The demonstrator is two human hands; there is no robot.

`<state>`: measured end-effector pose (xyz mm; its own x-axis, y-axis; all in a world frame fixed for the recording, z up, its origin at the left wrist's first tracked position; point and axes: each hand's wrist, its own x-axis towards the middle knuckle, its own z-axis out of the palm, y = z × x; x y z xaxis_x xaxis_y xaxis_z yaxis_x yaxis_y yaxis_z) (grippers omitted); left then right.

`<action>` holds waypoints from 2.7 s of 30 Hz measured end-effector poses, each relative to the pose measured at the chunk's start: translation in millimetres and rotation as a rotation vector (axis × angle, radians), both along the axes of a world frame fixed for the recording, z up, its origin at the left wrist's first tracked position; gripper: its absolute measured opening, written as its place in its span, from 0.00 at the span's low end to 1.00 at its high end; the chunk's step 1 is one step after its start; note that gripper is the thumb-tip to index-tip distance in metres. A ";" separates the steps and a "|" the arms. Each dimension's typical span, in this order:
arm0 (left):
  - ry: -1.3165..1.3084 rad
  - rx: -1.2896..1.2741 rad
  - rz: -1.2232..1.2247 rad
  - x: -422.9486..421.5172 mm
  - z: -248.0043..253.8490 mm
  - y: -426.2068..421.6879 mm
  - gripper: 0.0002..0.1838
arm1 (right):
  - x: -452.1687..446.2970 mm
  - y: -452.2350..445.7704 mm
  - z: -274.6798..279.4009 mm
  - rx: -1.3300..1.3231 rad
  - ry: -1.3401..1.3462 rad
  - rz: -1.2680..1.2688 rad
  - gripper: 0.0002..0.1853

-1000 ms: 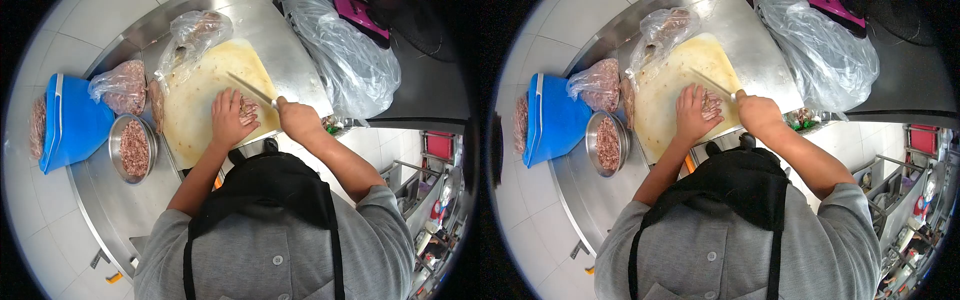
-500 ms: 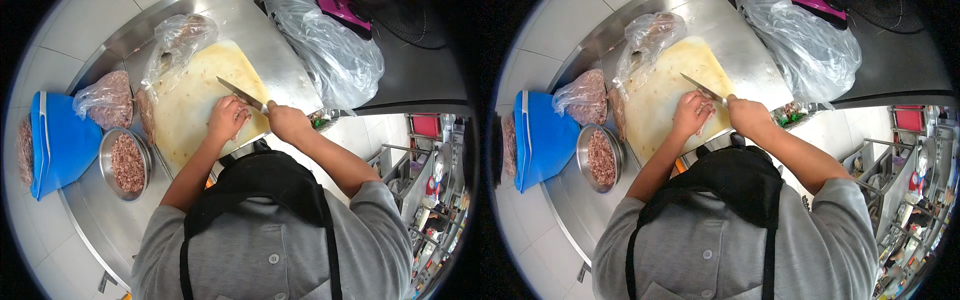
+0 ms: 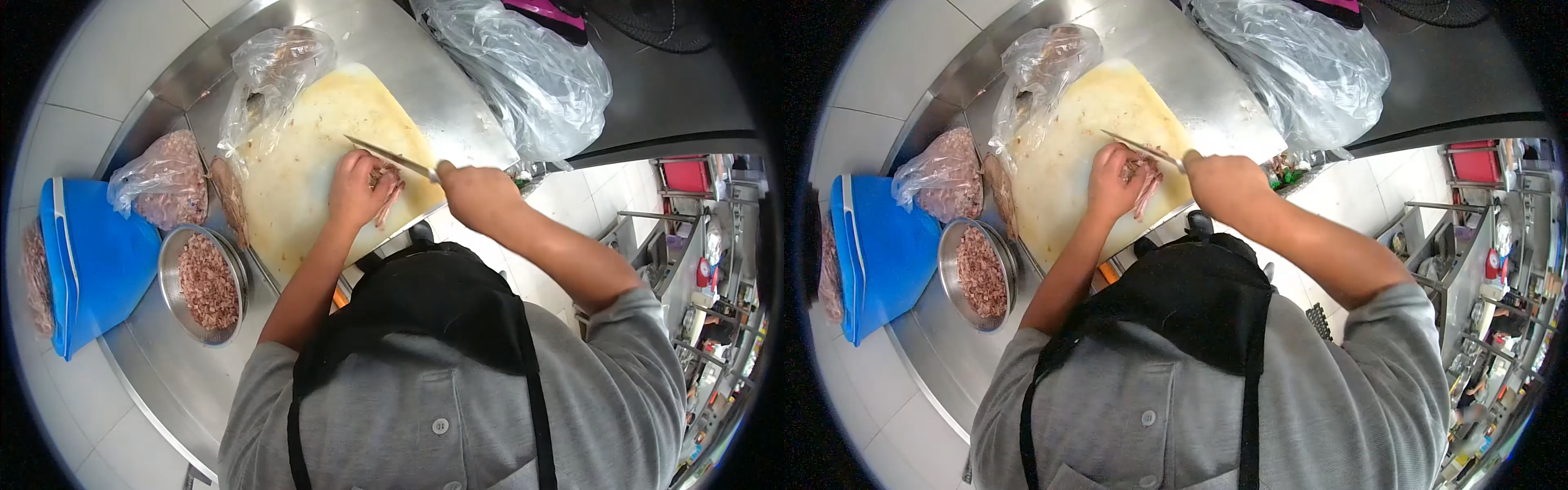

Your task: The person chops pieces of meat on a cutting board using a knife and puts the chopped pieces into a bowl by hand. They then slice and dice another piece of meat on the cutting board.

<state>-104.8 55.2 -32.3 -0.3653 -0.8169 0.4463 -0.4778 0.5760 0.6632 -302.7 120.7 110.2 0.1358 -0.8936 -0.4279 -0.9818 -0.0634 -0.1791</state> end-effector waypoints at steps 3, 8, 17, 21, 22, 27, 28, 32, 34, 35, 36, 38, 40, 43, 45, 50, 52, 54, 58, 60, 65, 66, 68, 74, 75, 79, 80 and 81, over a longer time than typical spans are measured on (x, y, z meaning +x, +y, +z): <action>-0.083 0.047 -0.068 6.6 -24.6 -8.9 0.09 | 14.8 4.7 -25.2 0.049 -0.041 -0.138 0.11; -0.089 0.083 -0.083 9.0 3.1 5.3 0.14 | 9.8 -25.0 -14.7 0.045 -0.024 0.003 0.11; -0.095 0.056 -0.092 15.6 -15.0 16.0 0.20 | 13.8 0.5 -46.7 -0.044 -0.046 -0.108 0.11; -0.046 -0.025 -0.045 10.9 0.2 14.0 0.16 | 4.9 17.1 7.5 -0.004 0.014 -0.049 0.11; -0.054 -0.050 -0.059 10.4 -4.1 13.1 0.15 | 4.6 25.2 12.3 0.023 0.029 -0.050 0.11; -0.089 -0.021 -0.046 9.8 -21.8 12.5 0.12 | 22.5 25.0 -33.6 -0.012 -0.024 -0.101 0.10; -0.111 0.019 -0.040 12.8 -17.2 10.0 0.12 | 24.6 17.8 -35.6 -0.008 -0.031 -0.102 0.10; -0.010 0.002 -0.033 21.2 -9.0 -0.6 0.11 | 5.8 11.4 -33.8 0.024 -0.087 -0.148 0.12; -0.083 0.105 0.092 33.8 -9.9 -23.2 0.10 | 3.9 13.2 -28.6 0.058 -0.122 -0.240 0.13; -0.086 0.107 0.099 30.7 -10.7 -30.8 0.10 | 3.3 13.6 -26.6 0.061 -0.125 -0.233 0.13; -0.149 0.028 0.155 26.0 -12.0 -40.3 0.11 | 1.9 13.7 -25.8 0.035 -0.129 -0.258 0.14; -0.228 -0.052 0.151 22.4 -14.9 -49.9 0.14 | -2.2 13.2 -28.1 -0.005 -0.145 -0.273 0.15; -0.264 0.019 0.038 25.5 -19.1 -40.5 0.16 | -6.5 14.5 -24.0 -0.013 -0.135 -0.238 0.15; -0.200 0.106 -0.011 27.0 -1.7 0.2 0.18 | -12.2 25.4 -11.6 -0.024 -0.130 -0.189 0.15; -0.097 0.134 0.053 16.4 9.2 18.8 0.20 | -13.1 31.9 -8.5 -0.015 -0.131 -0.175 0.14; -0.162 -0.091 0.064 11.3 -14.9 21.7 0.17 | -6.4 33.6 10.4 0.106 0.008 -0.067 0.10; -0.134 -0.107 0.034 13.1 -20.5 19.0 0.16 | -4.9 35.2 12.1 0.097 0.024 -0.051 0.10; -0.108 -0.126 0.004 14.2 -21.8 13.2 0.15 | -1.6 30.4 4.0 0.086 0.035 -0.035 0.10; -0.074 -0.130 -0.030 12.1 -25.6 14.1 0.13 | 12.1 9.9 -35.1 0.061 -0.078 -0.072 0.11; -0.086 -0.129 -0.035 13.3 -20.1 19.6 0.13 | 15.4 1.2 -33.6 0.051 -0.073 -0.092 0.12; -0.216 -0.149 0.068 23.7 -13.5 26.8 0.16 | 12.8 1.6 -30.8 0.054 -0.089 -0.082 0.12; -0.219 -0.156 0.073 26.2 -18.5 25.6 0.16 | 13.8 1.8 -29.7 0.068 -0.085 -0.095 0.12; -0.210 -0.134 0.097 28.2 -16.4 22.8 0.17 | 14.3 3.3 -30.5 0.075 -0.091 -0.113 0.12; -0.054 -0.001 0.094 10.5 6.2 24.5 0.23 | 15.1 3.6 -31.0 0.064 -0.084 -0.083 0.12; -0.052 0.000 0.094 11.9 0.5 23.2 0.23 | 13.6 4.1 -34.9 0.066 -0.082 -0.082 0.12; -0.091 -0.014 0.072 25.8 -27.5 7.6 0.19 | 10.5 3.1 -51.6 0.005 -0.139 -0.093 0.13; -0.094 -0.025 0.108 22.6 -27.3 -2.7 0.17 | 7.9 1.9 -48.5 -0.005 -0.171 -0.120 0.15; -0.149 0.065 0.089 22.2 -19.4 -11.5 0.15 | 10.9 -4.5 -28.6 0.203 -0.244 -0.209 0.17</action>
<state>-82.6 43.8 -51.7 -0.3480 -0.8746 0.3376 -0.6208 0.4848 0.6161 -291.8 116.1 81.6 0.0791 -0.8132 -0.5765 -0.8967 0.1947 -0.3976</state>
